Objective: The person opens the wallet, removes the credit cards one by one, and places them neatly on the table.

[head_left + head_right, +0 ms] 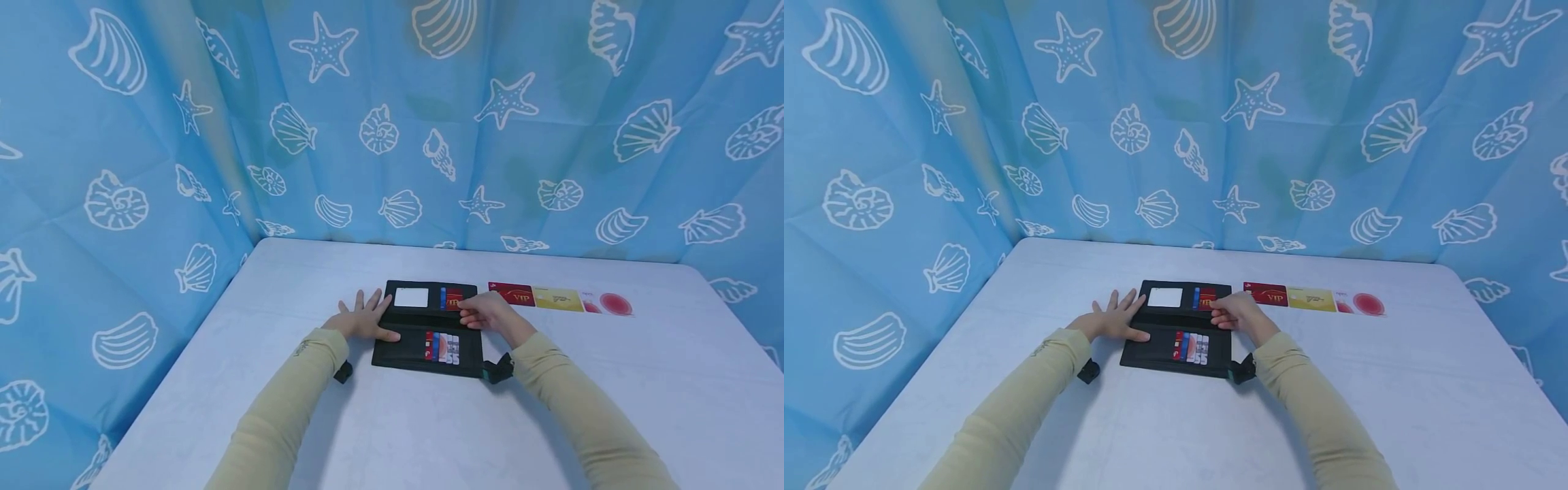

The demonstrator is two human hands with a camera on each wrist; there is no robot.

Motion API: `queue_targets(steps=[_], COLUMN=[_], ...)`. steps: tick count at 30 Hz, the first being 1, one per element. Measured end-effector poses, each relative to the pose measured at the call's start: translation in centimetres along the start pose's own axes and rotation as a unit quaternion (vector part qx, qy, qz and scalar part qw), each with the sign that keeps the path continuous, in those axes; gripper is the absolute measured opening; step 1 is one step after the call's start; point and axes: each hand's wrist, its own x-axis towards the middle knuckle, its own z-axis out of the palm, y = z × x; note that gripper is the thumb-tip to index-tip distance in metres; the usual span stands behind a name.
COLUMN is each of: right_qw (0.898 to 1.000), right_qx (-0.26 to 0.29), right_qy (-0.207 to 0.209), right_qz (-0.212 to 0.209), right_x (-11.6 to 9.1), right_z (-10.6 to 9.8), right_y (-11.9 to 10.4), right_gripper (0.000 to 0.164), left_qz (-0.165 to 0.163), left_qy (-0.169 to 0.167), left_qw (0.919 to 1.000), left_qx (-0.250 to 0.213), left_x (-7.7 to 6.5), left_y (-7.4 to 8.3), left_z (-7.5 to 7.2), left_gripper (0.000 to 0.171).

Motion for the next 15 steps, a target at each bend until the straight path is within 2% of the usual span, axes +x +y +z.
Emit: queue_targets(steps=[9, 15], right_qw=[1.000, 1.000], right_qx=[0.000, 0.008], right_qy=[0.000, 0.011], right_qz=[-0.003, -0.023], right_x=[-0.32, -0.51], right_z=[-0.61, -0.49], right_y=[0.11, 0.22], right_gripper=[0.033, 0.036], left_qz=[-0.003, -0.003], left_qy=[0.001, 0.001], left_qw=[1.0000, 1.0000], left_qx=[0.003, -0.001], left_x=[0.15, 0.21], left_y=[0.00, 0.04], left_z=[-0.01, -0.01], left_gripper=[0.095, 0.095])
